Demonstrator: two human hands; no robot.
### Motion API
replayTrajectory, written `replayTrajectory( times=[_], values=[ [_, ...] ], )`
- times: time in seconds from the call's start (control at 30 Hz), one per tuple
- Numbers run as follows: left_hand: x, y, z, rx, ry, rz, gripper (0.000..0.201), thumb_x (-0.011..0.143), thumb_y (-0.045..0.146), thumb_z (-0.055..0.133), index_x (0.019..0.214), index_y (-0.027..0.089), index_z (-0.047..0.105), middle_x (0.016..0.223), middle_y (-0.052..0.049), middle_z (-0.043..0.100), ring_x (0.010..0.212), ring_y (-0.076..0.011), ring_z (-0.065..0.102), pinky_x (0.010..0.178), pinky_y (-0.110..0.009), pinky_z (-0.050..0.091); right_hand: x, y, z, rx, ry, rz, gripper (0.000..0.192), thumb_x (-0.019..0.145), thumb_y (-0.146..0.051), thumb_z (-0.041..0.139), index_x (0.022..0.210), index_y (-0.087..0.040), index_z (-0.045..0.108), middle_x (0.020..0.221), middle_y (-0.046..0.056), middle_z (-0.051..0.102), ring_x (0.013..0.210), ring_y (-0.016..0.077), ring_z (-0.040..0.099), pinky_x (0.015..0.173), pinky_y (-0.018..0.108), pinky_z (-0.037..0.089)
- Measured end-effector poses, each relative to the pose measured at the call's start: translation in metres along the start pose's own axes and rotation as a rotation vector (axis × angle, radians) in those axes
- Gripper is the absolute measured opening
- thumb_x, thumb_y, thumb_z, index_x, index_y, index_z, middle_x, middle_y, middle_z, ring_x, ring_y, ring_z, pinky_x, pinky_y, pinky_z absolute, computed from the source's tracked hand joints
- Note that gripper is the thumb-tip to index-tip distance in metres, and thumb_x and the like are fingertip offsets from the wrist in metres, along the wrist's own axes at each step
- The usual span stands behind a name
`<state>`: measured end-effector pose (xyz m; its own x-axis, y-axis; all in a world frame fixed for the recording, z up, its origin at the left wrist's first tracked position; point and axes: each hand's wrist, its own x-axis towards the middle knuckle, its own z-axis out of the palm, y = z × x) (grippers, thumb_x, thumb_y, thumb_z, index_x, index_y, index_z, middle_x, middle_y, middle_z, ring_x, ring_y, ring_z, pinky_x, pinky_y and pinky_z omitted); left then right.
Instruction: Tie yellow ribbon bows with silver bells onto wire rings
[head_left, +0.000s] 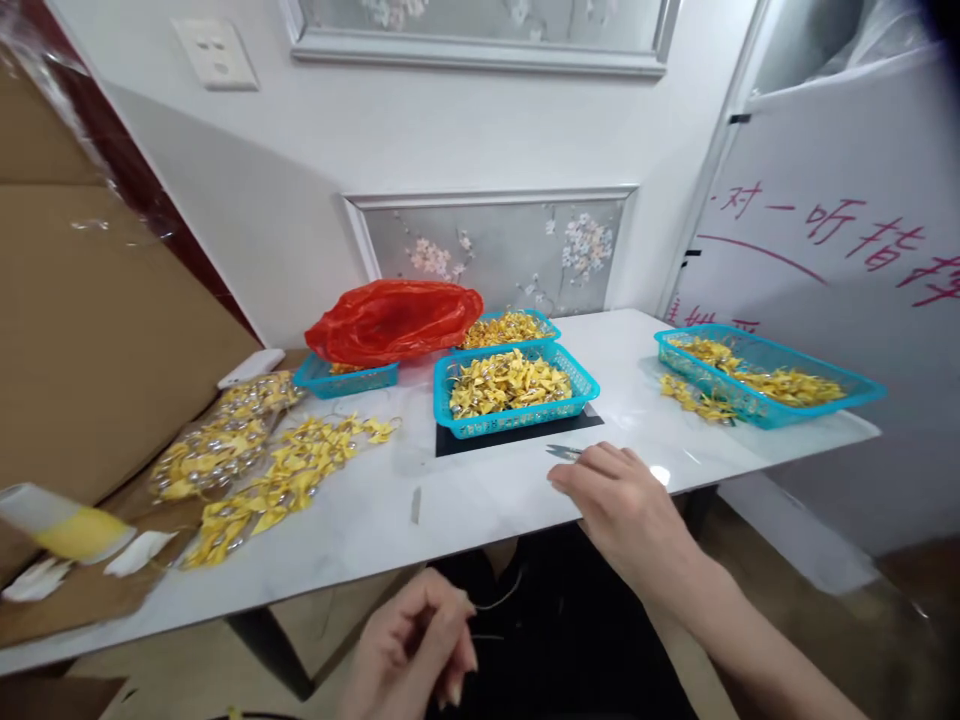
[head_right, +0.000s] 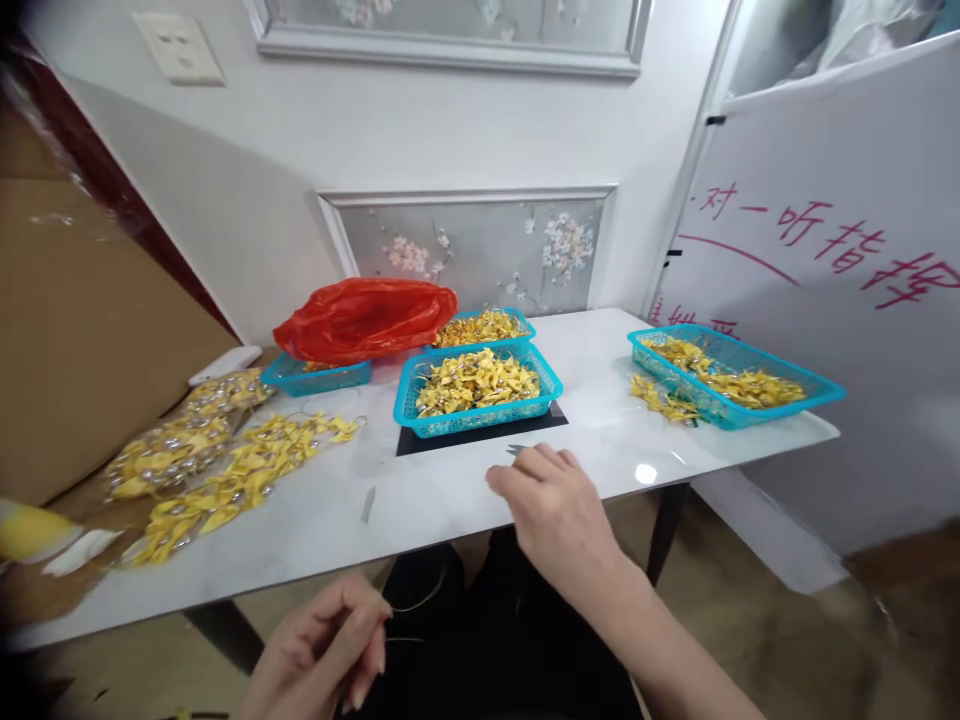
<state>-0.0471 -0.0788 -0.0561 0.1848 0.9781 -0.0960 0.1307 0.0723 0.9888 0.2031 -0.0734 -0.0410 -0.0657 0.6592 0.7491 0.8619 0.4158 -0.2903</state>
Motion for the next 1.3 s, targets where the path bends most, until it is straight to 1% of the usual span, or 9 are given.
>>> replayTrajectory(
  times=[0.2, 0.33, 0.47, 0.57, 0.67, 0.83, 0.93, 1.07, 1.3],
  values=[
    [0.032, -0.065, -0.086, 0.516, 0.418, -0.040, 0.036, 0.076, 0.056, 0.055, 0.069, 0.022, 0.063, 0.063, -0.005, 0.071, 0.059, -0.0243, 0.067, 0.060, -0.033, 0.056, -0.021, 0.069, -0.031, 0.111, 0.215, 0.366, 0.016, 0.090, -0.029, 0.062, 0.083, -0.021, 0.073, 0.086, 0.005, 0.068, 0.074, 0.0192, 0.063, 0.062, 0.029, 0.048],
    [0.040, -0.087, -0.094, 0.752, 0.434, -0.122, 0.025, 0.077, 0.037, 0.055, 0.086, 0.019, 0.069, 0.090, -0.015, 0.077, 0.095, -0.0399, 0.072, 0.084, -0.049, 0.055, -0.031, 0.081, -0.045, 0.210, 0.220, 0.538, 0.016, 0.084, -0.035, 0.064, 0.082, -0.021, 0.072, 0.076, 0.003, 0.070, 0.065, 0.0177, 0.062, 0.057, 0.026, 0.048],
    [0.042, -0.100, -0.039, 0.932, 0.305, -0.073, 0.052, 0.090, 0.024, 0.045, 0.138, 0.004, 0.048, 0.153, -0.030, 0.039, 0.141, -0.0472, 0.036, 0.107, -0.067, 0.033, -0.032, 0.070, -0.048, 0.283, 0.202, 0.634, 0.018, 0.084, -0.038, 0.065, 0.087, -0.021, 0.070, 0.075, 0.002, 0.068, 0.067, 0.0158, 0.061, 0.058, 0.024, 0.048],
    [0.046, -0.107, 0.024, 0.936, -0.051, 0.045, 0.041, 0.095, 0.015, 0.049, 0.135, 0.015, 0.055, 0.150, -0.017, 0.049, 0.139, -0.0309, 0.045, 0.113, -0.049, 0.037, -0.028, 0.065, -0.044, 0.335, 0.174, 0.657, 0.020, 0.086, -0.041, 0.062, 0.085, -0.021, 0.066, 0.073, 0.002, 0.067, 0.064, 0.0149, 0.061, 0.058, 0.023, 0.049],
    [0.052, -0.115, 0.080, 0.904, -0.347, 0.107, 0.036, 0.094, 0.030, 0.062, 0.128, 0.019, 0.059, 0.135, -0.011, 0.061, 0.116, -0.0285, 0.062, 0.097, -0.053, 0.051, -0.023, 0.066, -0.041, 0.371, 0.139, 0.653, 0.024, 0.087, -0.043, 0.058, 0.080, -0.020, 0.061, 0.071, 0.003, 0.067, 0.060, 0.0143, 0.059, 0.056, 0.024, 0.050],
    [0.063, -0.131, 0.119, 0.907, -0.530, 0.090, 0.031, 0.094, 0.031, 0.062, 0.123, 0.018, 0.061, 0.126, -0.010, 0.064, 0.105, -0.0251, 0.066, 0.087, -0.047, 0.056, -0.019, 0.067, -0.041, 0.365, 0.105, 0.647, 0.028, 0.087, -0.047, 0.057, 0.076, -0.020, 0.060, 0.068, 0.003, 0.064, 0.057, 0.0144, 0.058, 0.053, 0.024, 0.049],
    [0.070, -0.135, 0.111, 0.897, -0.506, 0.048, 0.031, 0.095, 0.031, 0.061, 0.123, 0.018, 0.061, 0.124, -0.010, 0.065, 0.102, -0.0241, 0.067, 0.085, -0.045, 0.057, -0.019, 0.064, -0.041, 0.355, 0.077, 0.648, 0.030, 0.083, -0.048, 0.061, 0.073, -0.020, 0.062, 0.063, 0.002, 0.062, 0.055, 0.0145, 0.056, 0.050, 0.024, 0.048],
    [0.080, -0.129, 0.072, 0.898, -0.255, -0.042, 0.034, 0.094, 0.031, 0.062, 0.125, 0.018, 0.060, 0.127, -0.010, 0.063, 0.105, -0.0255, 0.066, 0.086, -0.046, 0.057, -0.013, 0.047, -0.028, 0.382, 0.002, 0.607, 0.029, 0.080, -0.048, 0.065, 0.070, -0.020, 0.065, 0.058, 0.001, 0.060, 0.053, 0.0153, 0.057, 0.048, 0.023, 0.047],
    [0.029, -0.124, -0.002, 0.799, 0.103, -0.050, 0.037, 0.094, 0.030, 0.062, 0.129, 0.020, 0.058, 0.136, -0.011, 0.058, 0.114, -0.0283, 0.061, 0.094, -0.051, 0.053, 0.020, -0.041, 0.049, 0.626, -0.280, 0.284, 0.024, 0.089, -0.038, 0.058, 0.074, -0.021, 0.065, 0.057, -0.001, 0.064, 0.047, 0.0136, 0.060, 0.045, 0.021, 0.049]
  ],
)
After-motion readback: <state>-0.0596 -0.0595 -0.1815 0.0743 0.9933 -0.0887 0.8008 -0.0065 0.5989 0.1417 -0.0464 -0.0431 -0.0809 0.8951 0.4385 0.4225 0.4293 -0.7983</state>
